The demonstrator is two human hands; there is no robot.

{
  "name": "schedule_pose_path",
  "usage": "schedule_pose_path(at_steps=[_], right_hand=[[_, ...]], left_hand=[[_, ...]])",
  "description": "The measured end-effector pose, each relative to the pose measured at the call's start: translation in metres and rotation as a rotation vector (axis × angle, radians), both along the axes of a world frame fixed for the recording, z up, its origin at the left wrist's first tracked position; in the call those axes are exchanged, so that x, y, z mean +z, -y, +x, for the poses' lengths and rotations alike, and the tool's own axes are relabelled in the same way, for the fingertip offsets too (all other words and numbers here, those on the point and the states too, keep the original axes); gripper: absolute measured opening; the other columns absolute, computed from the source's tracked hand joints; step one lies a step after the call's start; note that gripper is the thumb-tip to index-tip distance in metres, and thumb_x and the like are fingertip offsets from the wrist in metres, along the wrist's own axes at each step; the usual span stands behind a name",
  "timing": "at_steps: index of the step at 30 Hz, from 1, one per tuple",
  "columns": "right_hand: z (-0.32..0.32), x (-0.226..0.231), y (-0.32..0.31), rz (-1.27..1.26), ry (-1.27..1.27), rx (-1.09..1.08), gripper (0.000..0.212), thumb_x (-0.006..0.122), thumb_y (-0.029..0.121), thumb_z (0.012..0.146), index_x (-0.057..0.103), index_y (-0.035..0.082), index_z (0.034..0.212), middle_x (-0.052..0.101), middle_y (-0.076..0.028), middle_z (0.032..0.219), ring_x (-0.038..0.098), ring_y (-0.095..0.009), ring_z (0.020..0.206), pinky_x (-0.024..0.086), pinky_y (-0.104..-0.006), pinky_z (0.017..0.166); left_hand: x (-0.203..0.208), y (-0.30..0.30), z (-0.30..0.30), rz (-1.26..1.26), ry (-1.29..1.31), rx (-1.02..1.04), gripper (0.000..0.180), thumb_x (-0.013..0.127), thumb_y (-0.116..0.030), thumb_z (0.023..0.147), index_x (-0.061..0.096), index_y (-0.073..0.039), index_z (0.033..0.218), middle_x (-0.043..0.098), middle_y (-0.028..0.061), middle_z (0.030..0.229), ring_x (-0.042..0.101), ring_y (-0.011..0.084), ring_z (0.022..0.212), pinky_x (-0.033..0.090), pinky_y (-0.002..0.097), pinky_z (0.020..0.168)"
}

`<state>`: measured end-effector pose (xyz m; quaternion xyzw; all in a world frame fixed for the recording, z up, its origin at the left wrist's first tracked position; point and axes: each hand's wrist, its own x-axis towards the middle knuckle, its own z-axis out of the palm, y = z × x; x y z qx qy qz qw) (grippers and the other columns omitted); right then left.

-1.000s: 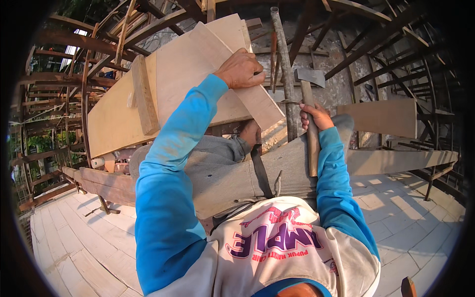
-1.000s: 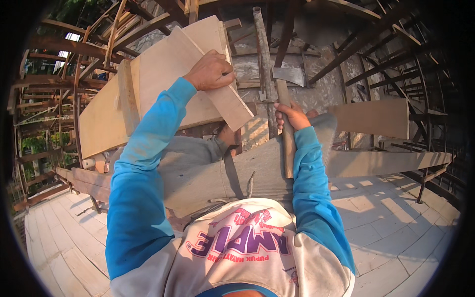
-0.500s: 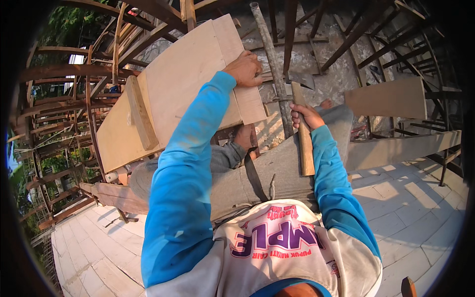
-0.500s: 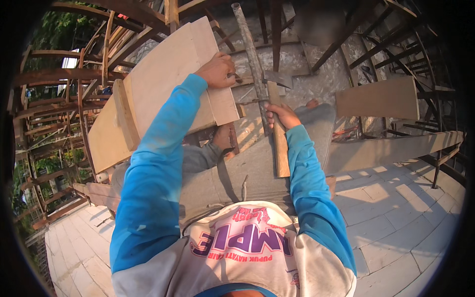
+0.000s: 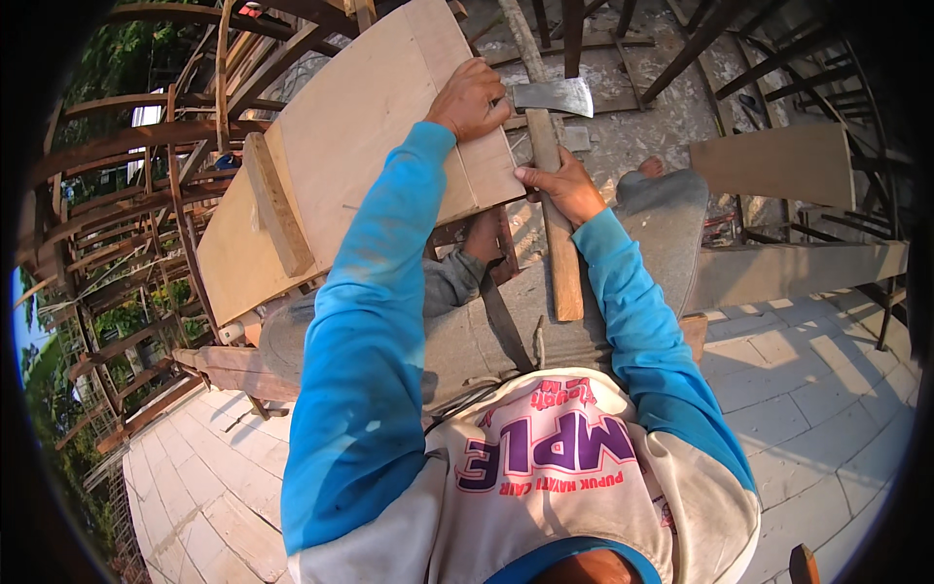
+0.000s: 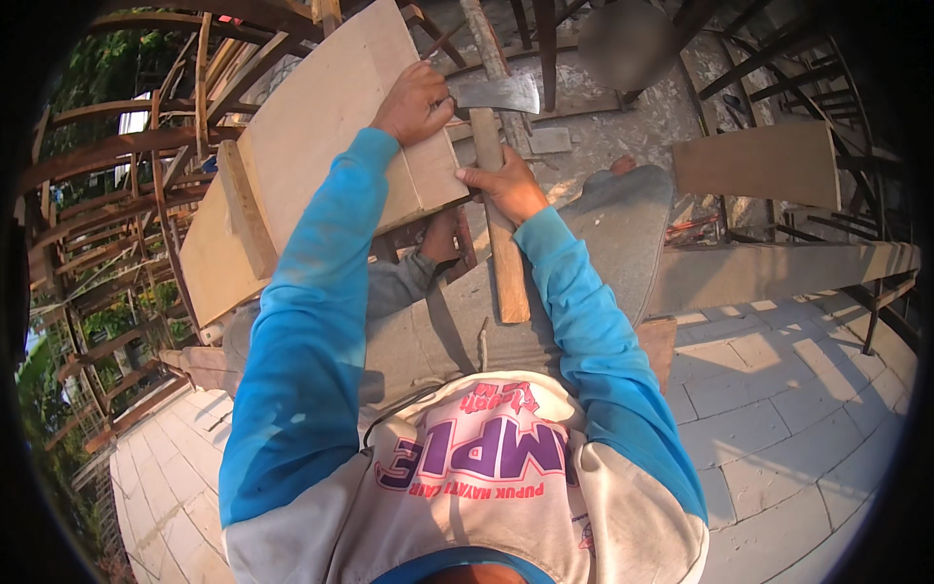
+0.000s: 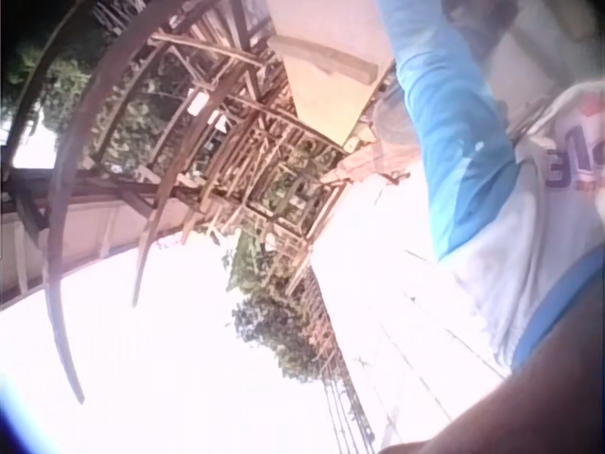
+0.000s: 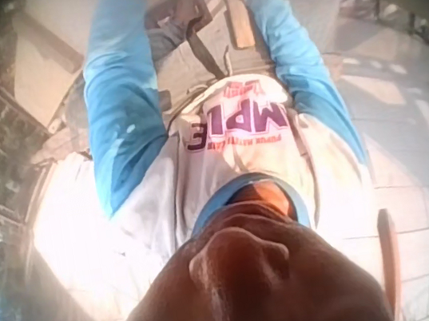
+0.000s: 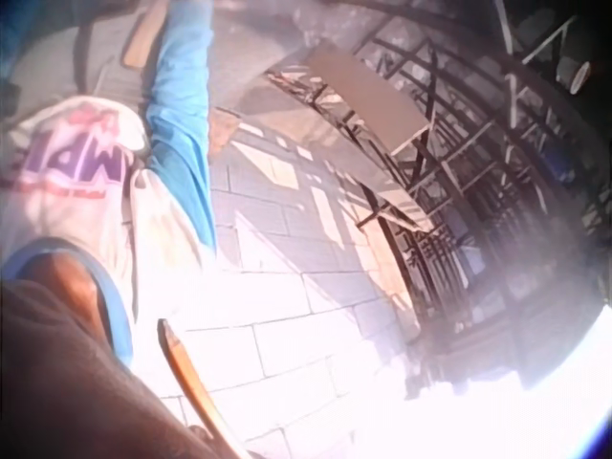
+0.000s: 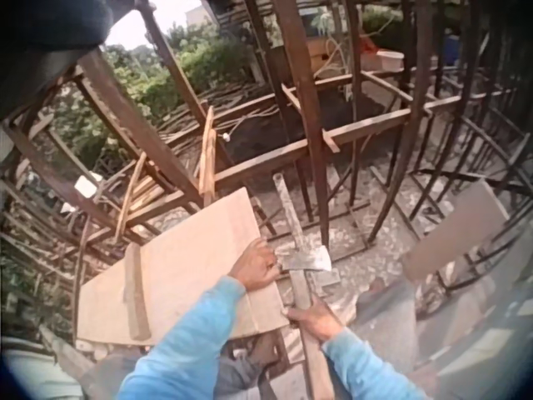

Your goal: The person fits wooden panels together on a frame, using a hatchet to trim the edges and a pencil to mark the boards for cutting, then reaches into a bucket for nails.

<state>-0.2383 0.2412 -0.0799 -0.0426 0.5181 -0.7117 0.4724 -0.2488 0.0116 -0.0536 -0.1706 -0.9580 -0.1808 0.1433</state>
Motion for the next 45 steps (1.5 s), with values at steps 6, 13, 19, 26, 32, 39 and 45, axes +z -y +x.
schedule_pose_path(at_steps=[6, 13, 19, 26, 32, 39, 45], right_hand=[[-0.001, -0.003, 0.010, -0.007, 0.031, 0.004, 0.043, 0.077, 0.010, 0.076, 0.051, -0.004, 0.108, 0.058, -0.009, 0.091, 0.062, -0.017, 0.077, 0.056, -0.0289, 0.057], [0.002, 0.008, 0.016, -0.019, 0.011, -0.030, 0.042, 0.076, 0.006, 0.075, 0.052, -0.005, 0.108, 0.060, -0.010, 0.092, 0.062, -0.018, 0.078, 0.056, -0.0284, 0.058], [-0.001, 0.013, 0.014, 0.042, -0.037, -0.006, 0.042, 0.076, 0.008, 0.076, 0.052, -0.005, 0.109, 0.063, -0.012, 0.094, 0.063, -0.017, 0.077, 0.056, -0.0283, 0.062], [-0.002, 0.005, 0.010, 0.013, -0.030, 0.008, 0.044, 0.076, 0.009, 0.080, 0.052, -0.004, 0.115, 0.063, -0.010, 0.096, 0.064, -0.016, 0.079, 0.055, -0.0280, 0.065], [-0.003, -0.004, 0.007, 0.041, -0.069, 0.032, 0.042, 0.075, 0.010, 0.081, 0.052, -0.003, 0.113, 0.064, -0.010, 0.094, 0.063, -0.016, 0.078, 0.054, -0.0281, 0.066], [-0.001, 0.004, 0.008, 0.045, -0.050, -0.002, 0.044, 0.075, 0.011, 0.080, 0.053, -0.004, 0.115, 0.064, -0.008, 0.095, 0.062, -0.014, 0.084, 0.051, -0.0270, 0.075], [0.000, -0.002, 0.010, 0.046, -0.086, -0.062, 0.045, 0.074, 0.009, 0.077, 0.051, -0.008, 0.113, 0.063, -0.011, 0.093, 0.062, -0.017, 0.078, 0.053, -0.0286, 0.066]], left_hand=[[-0.004, 0.004, -0.003, -0.005, -0.021, -0.017, 0.016, 0.060, -0.014, 0.074, 0.058, 0.000, 0.066, 0.053, 0.0121, 0.071, 0.051, 0.0317, 0.082, 0.043, 0.0423, 0.085], [0.005, 0.013, 0.010, 0.001, -0.103, 0.069, 0.019, 0.062, -0.020, 0.085, 0.066, -0.003, 0.093, 0.062, 0.0118, 0.097, 0.055, 0.0318, 0.100, 0.042, 0.0419, 0.095], [0.064, 0.102, 0.099, 0.161, 0.206, 0.648, 0.028, 0.066, -0.030, 0.084, 0.067, -0.006, 0.097, 0.065, 0.0109, 0.096, 0.061, 0.0270, 0.090, 0.048, 0.0379, 0.082], [0.051, 0.165, 0.220, 0.387, 1.239, 1.271, 0.051, 0.071, -0.052, 0.080, 0.062, -0.003, 0.072, 0.063, 0.0072, 0.066, 0.058, 0.0171, 0.054, 0.046, 0.0303, 0.048], [0.027, 0.144, 0.232, 0.721, 1.234, 1.305, 0.037, 0.076, -0.036, 0.080, 0.064, -0.002, 0.073, 0.064, 0.0060, 0.067, 0.059, 0.0153, 0.054, 0.052, 0.0279, 0.050], [0.024, 0.134, 0.224, 0.650, 1.064, 1.190, 0.011, 0.069, -0.009, 0.078, 0.064, 0.001, 0.076, 0.064, 0.0081, 0.069, 0.060, 0.0148, 0.056, 0.051, 0.0276, 0.050], [0.043, 0.068, 0.172, 1.006, 0.657, 0.909, 0.012, 0.065, -0.004, 0.080, 0.064, 0.003, 0.090, 0.063, 0.0059, 0.076, 0.061, 0.0130, 0.066, 0.051, 0.0247, 0.061]])
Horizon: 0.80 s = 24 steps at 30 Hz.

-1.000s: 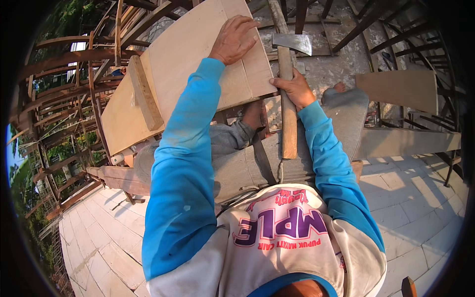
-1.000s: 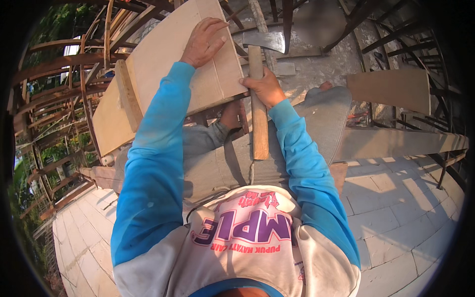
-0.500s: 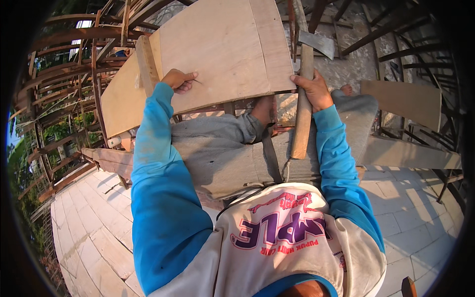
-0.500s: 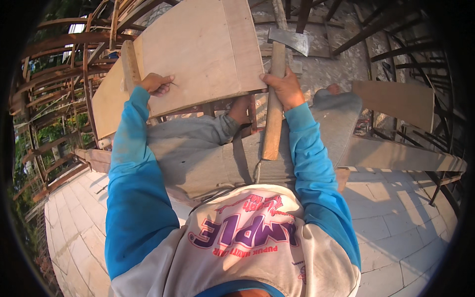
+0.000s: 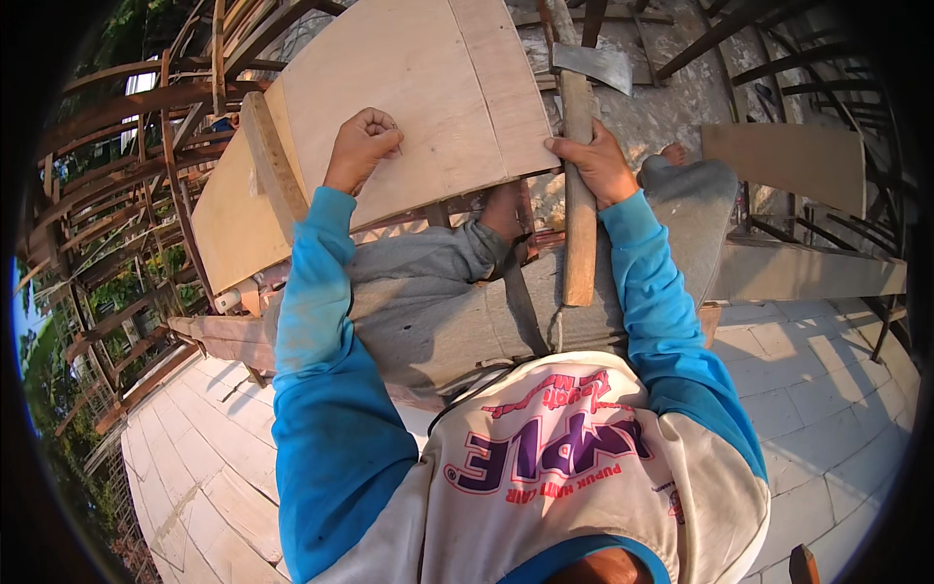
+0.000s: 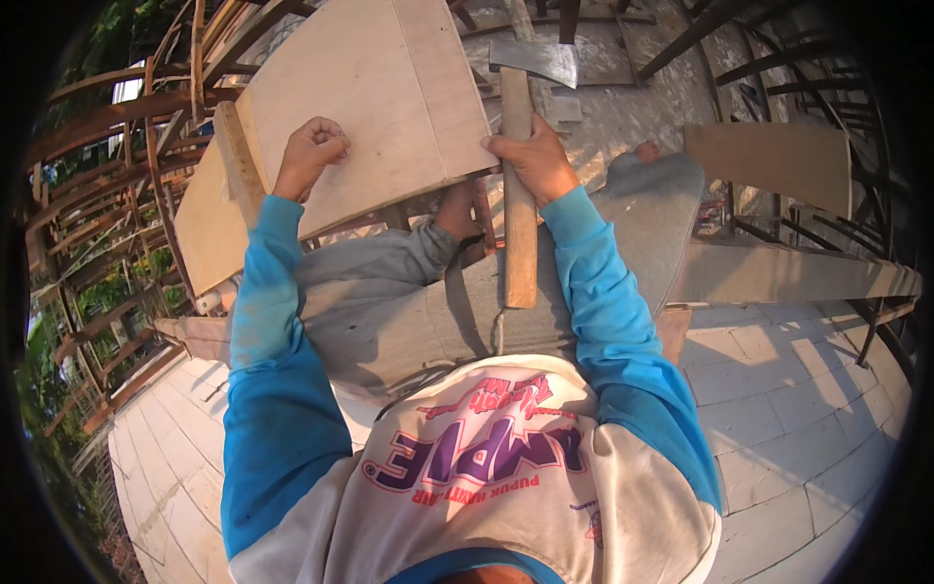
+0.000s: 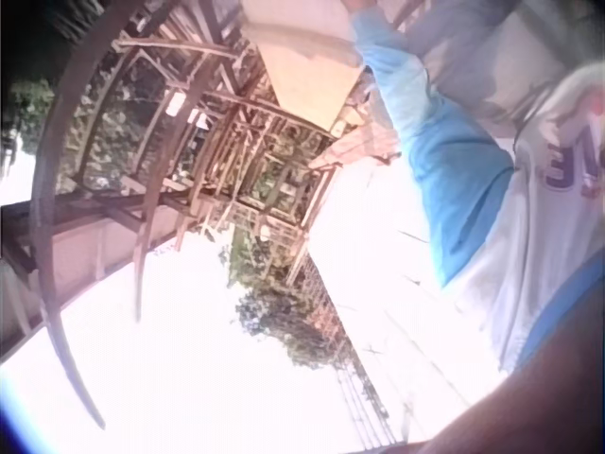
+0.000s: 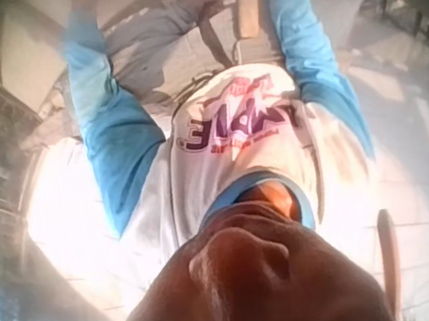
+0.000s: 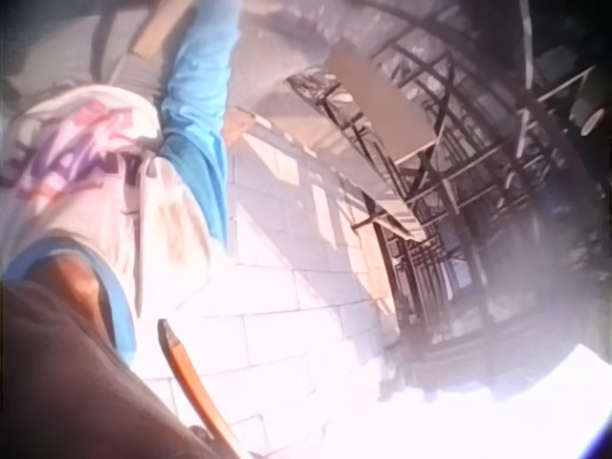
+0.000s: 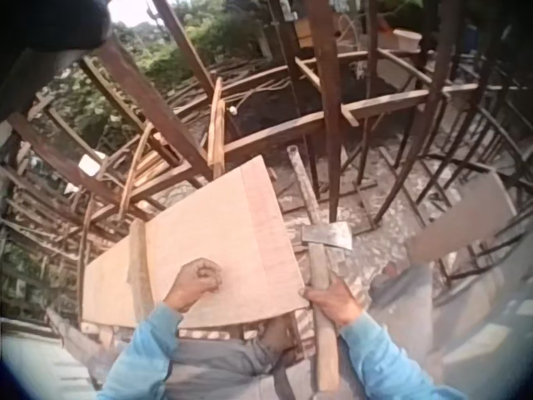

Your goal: The person fits wooden panels together on a frame, using a hatchet to trim the edges and a pencil to mark the boards for cutting, then reaches into a bucket for nails.

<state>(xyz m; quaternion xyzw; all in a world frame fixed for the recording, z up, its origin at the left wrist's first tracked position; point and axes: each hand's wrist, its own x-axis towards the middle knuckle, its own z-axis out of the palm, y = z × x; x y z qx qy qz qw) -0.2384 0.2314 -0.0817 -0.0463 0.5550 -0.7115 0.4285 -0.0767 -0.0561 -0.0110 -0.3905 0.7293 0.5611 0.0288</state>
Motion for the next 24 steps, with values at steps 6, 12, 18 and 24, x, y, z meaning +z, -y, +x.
schedule_pose_path(at_steps=[6, 12, 18, 24], right_hand=[[0.000, 0.006, -0.001, 0.068, 0.010, 0.024, 0.051, 0.074, 0.009, 0.076, 0.049, -0.009, 0.117, 0.062, -0.013, 0.095, 0.063, -0.017, 0.080, 0.054, -0.0282, 0.067], [-0.001, 0.013, 0.000, -0.006, 0.051, 0.027, 0.053, 0.073, 0.008, 0.076, 0.048, -0.009, 0.119, 0.062, -0.014, 0.096, 0.064, -0.019, 0.078, 0.056, -0.0290, 0.064], [0.001, 0.008, 0.001, 0.010, 0.056, 0.008, 0.054, 0.073, 0.007, 0.075, 0.047, -0.009, 0.120, 0.062, -0.013, 0.095, 0.064, -0.020, 0.078, 0.057, -0.0303, 0.062], [0.001, 0.003, 0.000, 0.018, 0.051, 0.011, 0.055, 0.075, 0.007, 0.076, 0.047, -0.008, 0.122, 0.063, -0.012, 0.095, 0.064, -0.018, 0.077, 0.056, -0.0292, 0.062]], left_hand=[[0.009, -0.091, -0.057, 0.141, -0.331, -0.142, 0.022, 0.066, -0.006, 0.086, 0.065, 0.005, 0.105, 0.066, 0.0057, 0.089, 0.061, 0.0113, 0.082, 0.050, 0.0240, 0.076], [-0.012, -0.102, -0.066, 0.011, -0.326, -0.237, 0.018, 0.066, -0.011, 0.088, 0.066, 0.003, 0.101, 0.067, 0.0047, 0.093, 0.060, 0.0110, 0.085, 0.048, 0.0256, 0.079], [-0.018, -0.090, -0.061, -0.227, -0.366, -0.210, 0.015, 0.065, -0.010, 0.089, 0.066, 0.001, 0.098, 0.067, 0.0065, 0.092, 0.060, 0.0118, 0.085, 0.048, 0.0259, 0.078], [-0.020, -0.088, -0.057, -0.248, -0.326, -0.244, 0.016, 0.063, -0.013, 0.092, 0.065, 0.001, 0.100, 0.066, 0.0030, 0.095, 0.057, 0.0106, 0.093, 0.044, 0.0245, 0.087]])
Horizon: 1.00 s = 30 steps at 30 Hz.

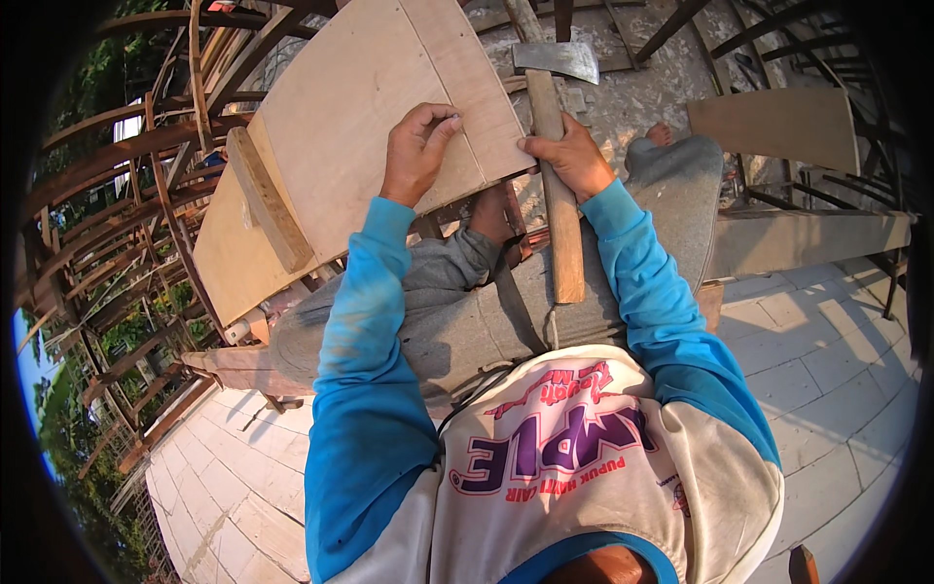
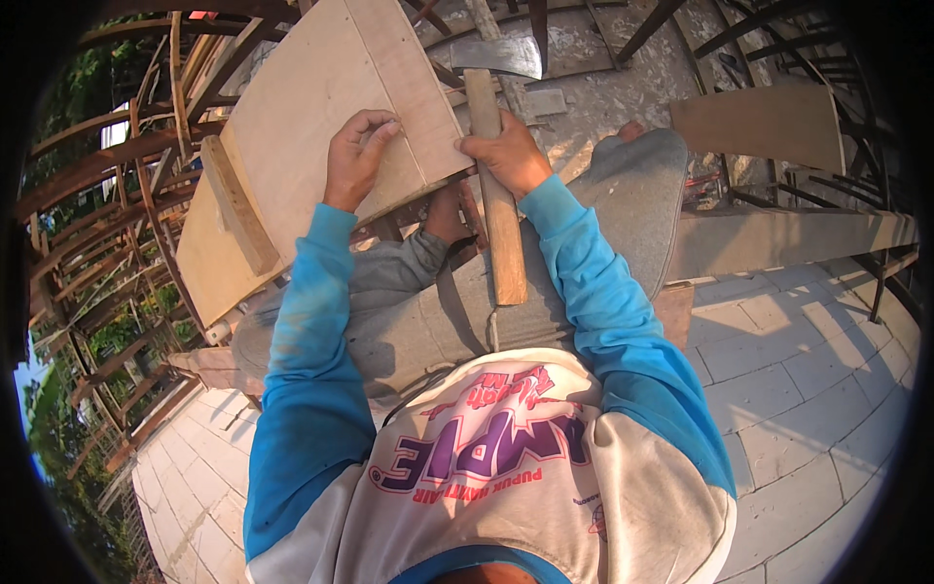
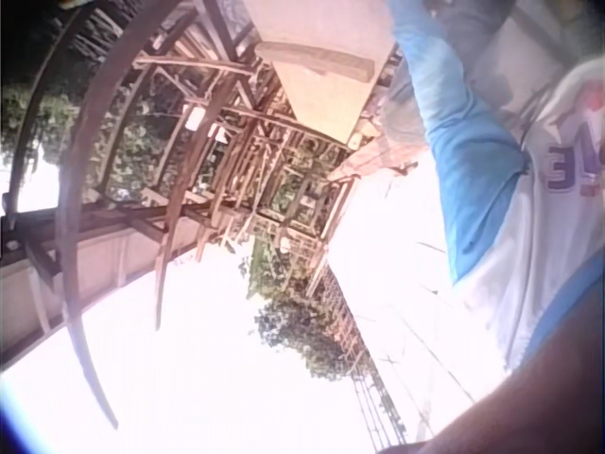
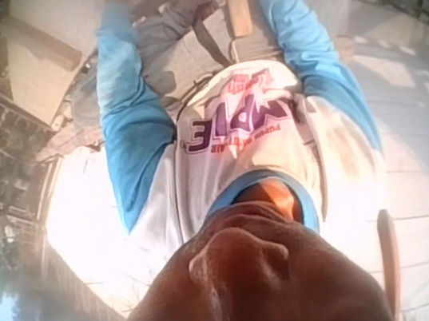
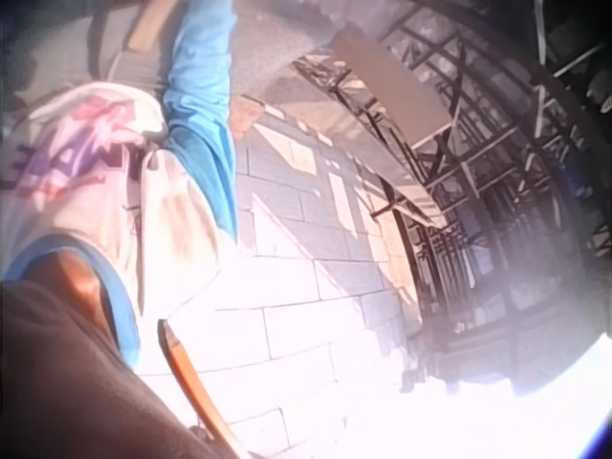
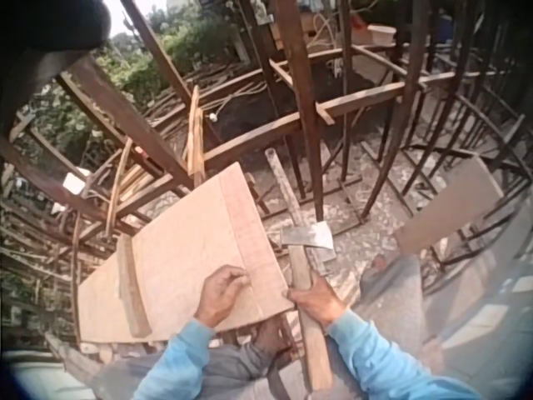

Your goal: The person fits wooden panels together on a frame, using a hatchet to trim the edges and a pencil to mark the boards for cutting, then reaches into a bucket for nails.

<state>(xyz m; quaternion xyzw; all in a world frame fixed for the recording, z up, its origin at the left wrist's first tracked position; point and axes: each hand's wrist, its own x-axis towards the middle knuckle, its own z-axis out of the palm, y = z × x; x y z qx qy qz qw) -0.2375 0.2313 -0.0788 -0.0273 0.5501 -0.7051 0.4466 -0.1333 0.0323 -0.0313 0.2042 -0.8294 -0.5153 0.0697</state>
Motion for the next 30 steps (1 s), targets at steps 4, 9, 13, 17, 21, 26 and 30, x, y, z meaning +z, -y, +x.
schedule_pose_path(at_steps=[4, 9, 13, 17, 21, 26, 30], right_hand=[[0.000, 0.004, 0.000, 0.012, -0.021, 0.002, 0.054, 0.073, 0.007, 0.075, 0.048, -0.008, 0.120, 0.062, -0.013, 0.094, 0.064, -0.019, 0.076, 0.056, -0.0304, 0.062], [0.000, 0.001, -0.001, 0.009, -0.012, -0.007, 0.054, 0.074, 0.007, 0.076, 0.048, -0.008, 0.122, 0.063, -0.012, 0.095, 0.064, -0.018, 0.078, 0.056, -0.0290, 0.063], [0.000, 0.004, -0.001, 0.011, -0.014, 0.002, 0.053, 0.072, 0.007, 0.076, 0.048, -0.008, 0.120, 0.063, -0.014, 0.095, 0.064, -0.020, 0.078, 0.056, -0.0301, 0.062], [0.001, 0.009, -0.001, 0.020, -0.026, 0.006, 0.052, 0.073, 0.008, 0.076, 0.049, -0.008, 0.120, 0.063, -0.014, 0.095, 0.064, -0.019, 0.078, 0.057, -0.0300, 0.062], [0.001, 0.002, -0.001, 0.048, -0.025, -0.001, 0.050, 0.074, 0.010, 0.077, 0.050, -0.007, 0.117, 0.063, -0.013, 0.095, 0.064, -0.018, 0.077, 0.056, -0.0296, 0.063], [-0.001, 0.005, -0.005, 0.054, -0.028, 0.041, 0.049, 0.075, 0.010, 0.079, 0.050, -0.004, 0.119, 0.062, -0.007, 0.091, 0.061, -0.013, 0.076, 0.054, -0.0266, 0.065], [-0.004, 0.002, -0.008, 0.109, -0.081, 0.066, 0.048, 0.074, 0.013, 0.081, 0.050, -0.004, 0.118, 0.062, -0.008, 0.094, 0.061, -0.014, 0.079, 0.053, -0.0267, 0.067]], left_hand=[[-0.005, -0.003, -0.001, 0.035, -0.065, 0.034, 0.015, 0.065, -0.010, 0.090, 0.064, 0.002, 0.098, 0.067, 0.0070, 0.093, 0.061, 0.0128, 0.086, 0.049, 0.0266, 0.079], [-0.005, -0.010, -0.002, 0.118, -0.160, 0.075, 0.013, 0.064, -0.008, 0.090, 0.064, 0.002, 0.098, 0.066, 0.0063, 0.091, 0.061, 0.0116, 0.087, 0.049, 0.0255, 0.080], [-0.009, -0.013, -0.005, 0.108, -0.150, 0.070, 0.010, 0.065, -0.008, 0.089, 0.065, 0.000, 0.095, 0.066, 0.0075, 0.088, 0.062, 0.0160, 0.086, 0.048, 0.0272, 0.080], [-0.017, -0.011, -0.003, -0.210, -0.161, -0.054, 0.007, 0.065, -0.007, 0.086, 0.065, -0.002, 0.090, 0.066, 0.0097, 0.087, 0.062, 0.0247, 0.082, 0.048, 0.0323, 0.077], [-0.024, -0.019, 0.001, -0.217, -0.261, 0.025, 0.006, 0.065, -0.009, 0.085, 0.065, -0.004, 0.088, 0.066, 0.0093, 0.087, 0.061, 0.0270, 0.082, 0.047, 0.0350, 0.076], [-0.024, -0.014, -0.003, -0.401, -0.271, -0.050, 0.006, 0.065, -0.008, 0.083, 0.065, -0.005, 0.088, 0.065, 0.0091, 0.086, 0.060, 0.0297, 0.085, 0.044, 0.0373, 0.079], [-0.029, -0.010, 0.000, -0.464, -0.315, -0.082, 0.007, 0.065, -0.006, 0.081, 0.064, -0.006, 0.088, 0.065, 0.0083, 0.087, 0.060, 0.0294, 0.086, 0.043, 0.0380, 0.079]])
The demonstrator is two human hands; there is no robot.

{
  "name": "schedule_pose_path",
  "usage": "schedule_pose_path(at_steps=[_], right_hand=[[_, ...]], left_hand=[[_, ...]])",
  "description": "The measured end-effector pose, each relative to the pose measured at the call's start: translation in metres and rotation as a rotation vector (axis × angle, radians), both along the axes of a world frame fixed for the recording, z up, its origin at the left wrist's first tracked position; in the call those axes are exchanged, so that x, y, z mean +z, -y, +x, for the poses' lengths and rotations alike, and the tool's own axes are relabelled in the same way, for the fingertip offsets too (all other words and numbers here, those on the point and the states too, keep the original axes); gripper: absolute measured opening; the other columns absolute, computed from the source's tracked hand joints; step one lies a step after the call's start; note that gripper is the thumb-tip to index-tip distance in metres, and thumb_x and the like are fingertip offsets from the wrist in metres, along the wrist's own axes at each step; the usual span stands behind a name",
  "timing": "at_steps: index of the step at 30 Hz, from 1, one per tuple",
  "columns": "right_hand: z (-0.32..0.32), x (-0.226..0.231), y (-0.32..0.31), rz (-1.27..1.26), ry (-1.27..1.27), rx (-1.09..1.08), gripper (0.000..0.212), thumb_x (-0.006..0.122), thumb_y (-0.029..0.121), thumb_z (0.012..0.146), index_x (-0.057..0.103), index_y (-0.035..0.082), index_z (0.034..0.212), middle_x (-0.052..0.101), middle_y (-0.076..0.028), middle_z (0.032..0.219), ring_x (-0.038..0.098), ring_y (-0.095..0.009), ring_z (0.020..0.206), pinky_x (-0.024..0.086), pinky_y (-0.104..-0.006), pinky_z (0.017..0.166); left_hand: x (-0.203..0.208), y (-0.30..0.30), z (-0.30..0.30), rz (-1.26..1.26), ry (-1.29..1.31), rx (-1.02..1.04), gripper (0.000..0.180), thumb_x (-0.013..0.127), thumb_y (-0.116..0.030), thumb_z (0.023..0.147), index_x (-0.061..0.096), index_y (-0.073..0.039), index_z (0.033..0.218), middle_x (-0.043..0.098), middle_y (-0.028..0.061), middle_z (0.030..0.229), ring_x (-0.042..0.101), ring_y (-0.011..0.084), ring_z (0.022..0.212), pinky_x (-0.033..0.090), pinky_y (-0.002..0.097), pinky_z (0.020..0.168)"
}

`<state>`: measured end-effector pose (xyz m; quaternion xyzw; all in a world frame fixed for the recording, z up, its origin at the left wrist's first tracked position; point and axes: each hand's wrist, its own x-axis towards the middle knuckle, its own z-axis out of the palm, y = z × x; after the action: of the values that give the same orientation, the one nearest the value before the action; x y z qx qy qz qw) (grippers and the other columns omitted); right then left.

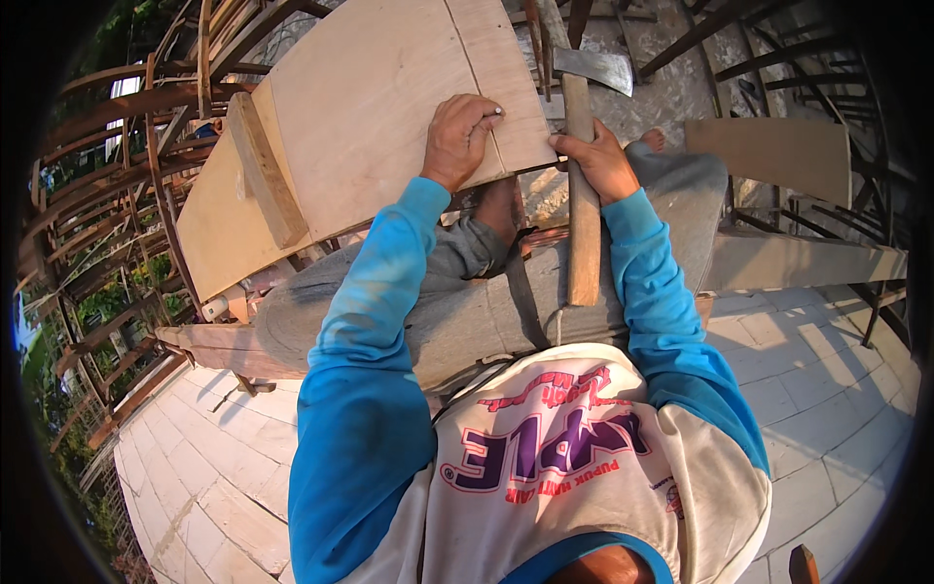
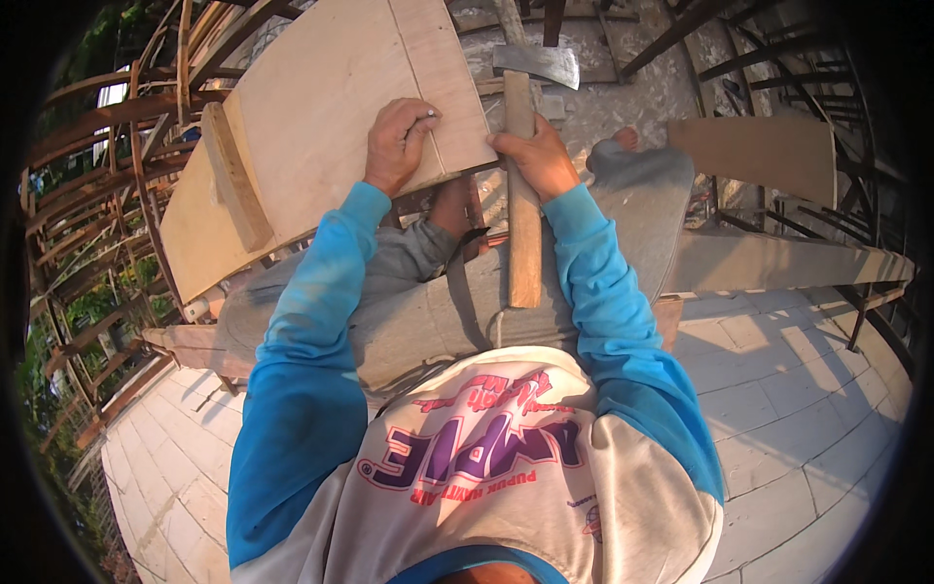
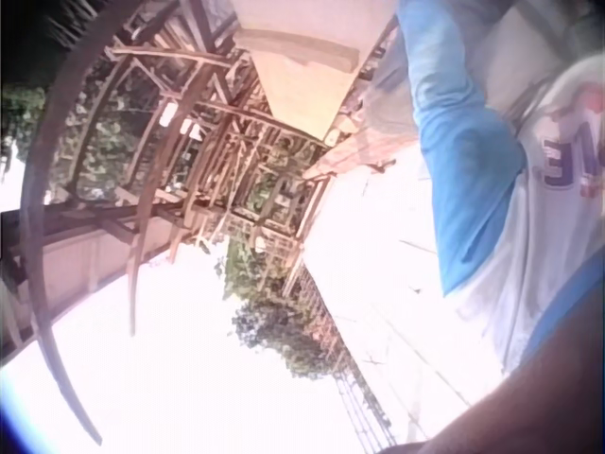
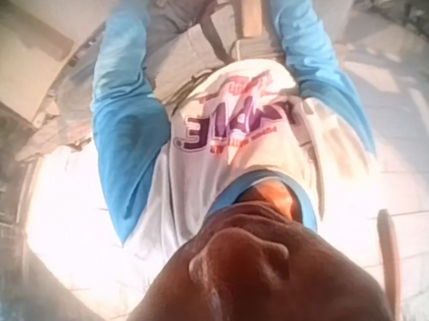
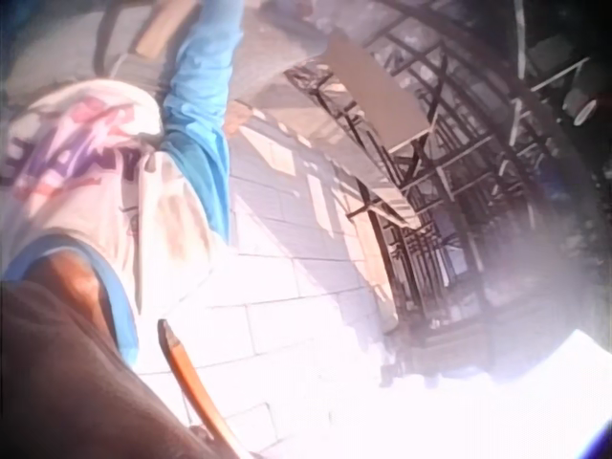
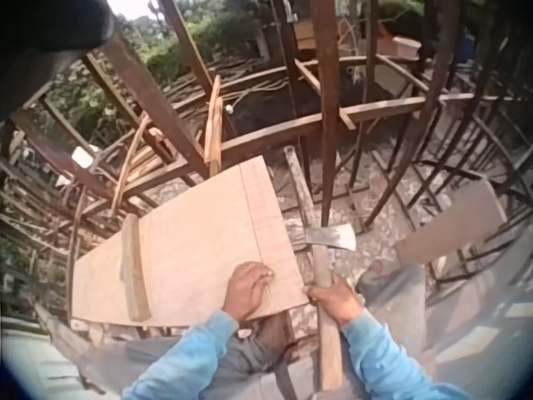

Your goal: The person fits wooden panels together on a frame, using a hatchet to trim the edges and a pencil to mark the boards for cutting, then reaches into a bucket for nails.

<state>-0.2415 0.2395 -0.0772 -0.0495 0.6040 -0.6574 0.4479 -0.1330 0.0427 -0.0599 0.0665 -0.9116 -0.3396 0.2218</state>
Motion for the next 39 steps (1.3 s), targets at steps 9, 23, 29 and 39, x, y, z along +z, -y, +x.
schedule_pose_path(at_steps=[9, 23, 29, 39], right_hand=[[0.003, 0.007, -0.003, -0.052, 0.046, -0.047, 0.047, 0.074, 0.013, 0.080, 0.049, -0.005, 0.116, 0.063, -0.011, 0.097, 0.064, -0.018, 0.084, 0.057, -0.0302, 0.067], [0.012, 0.018, 0.003, -0.067, 0.070, -0.026, 0.047, 0.073, 0.013, 0.079, 0.051, -0.007, 0.116, 0.062, -0.011, 0.099, 0.062, -0.017, 0.085, 0.055, -0.0287, 0.068], [0.009, 0.018, 0.004, 0.043, -0.058, 0.034, 0.045, 0.072, 0.013, 0.079, 0.052, -0.007, 0.115, 0.063, -0.011, 0.096, 0.062, -0.016, 0.085, 0.053, -0.0277, 0.069], [0.007, 0.047, -0.011, 0.159, -0.310, -0.011, 0.044, 0.072, 0.019, 0.081, 0.052, -0.005, 0.113, 0.064, -0.010, 0.089, 0.061, -0.017, 0.076, 0.051, -0.0295, 0.071]], left_hand=[[0.007, -0.007, 0.000, -0.078, -0.020, 0.004, 0.015, 0.064, -0.002, 0.076, 0.066, -0.008, 0.089, 0.068, 0.0037, 0.096, 0.061, 0.0270, 0.092, 0.043, 0.0387, 0.083], [-0.001, -0.002, -0.002, -0.106, -0.018, -0.028, 0.021, 0.062, 0.001, 0.078, 0.067, -0.012, 0.094, 0.070, 0.0002, 0.098, 0.062, 0.0214, 0.102, 0.041, 0.0371, 0.088], [-0.001, -0.001, 0.000, -0.089, -0.002, -0.028, 0.021, 0.062, 0.001, 0.079, 0.067, -0.012, 0.094, 0.070, -0.0008, 0.100, 0.062, 0.0198, 0.103, 0.040, 0.0362, 0.088], [-0.003, -0.001, 0.001, -0.090, 0.043, -0.019, 0.021, 0.062, -0.004, 0.081, 0.068, -0.015, 0.097, 0.069, -0.0020, 0.101, 0.060, 0.0176, 0.107, 0.035, 0.0349, 0.086]])
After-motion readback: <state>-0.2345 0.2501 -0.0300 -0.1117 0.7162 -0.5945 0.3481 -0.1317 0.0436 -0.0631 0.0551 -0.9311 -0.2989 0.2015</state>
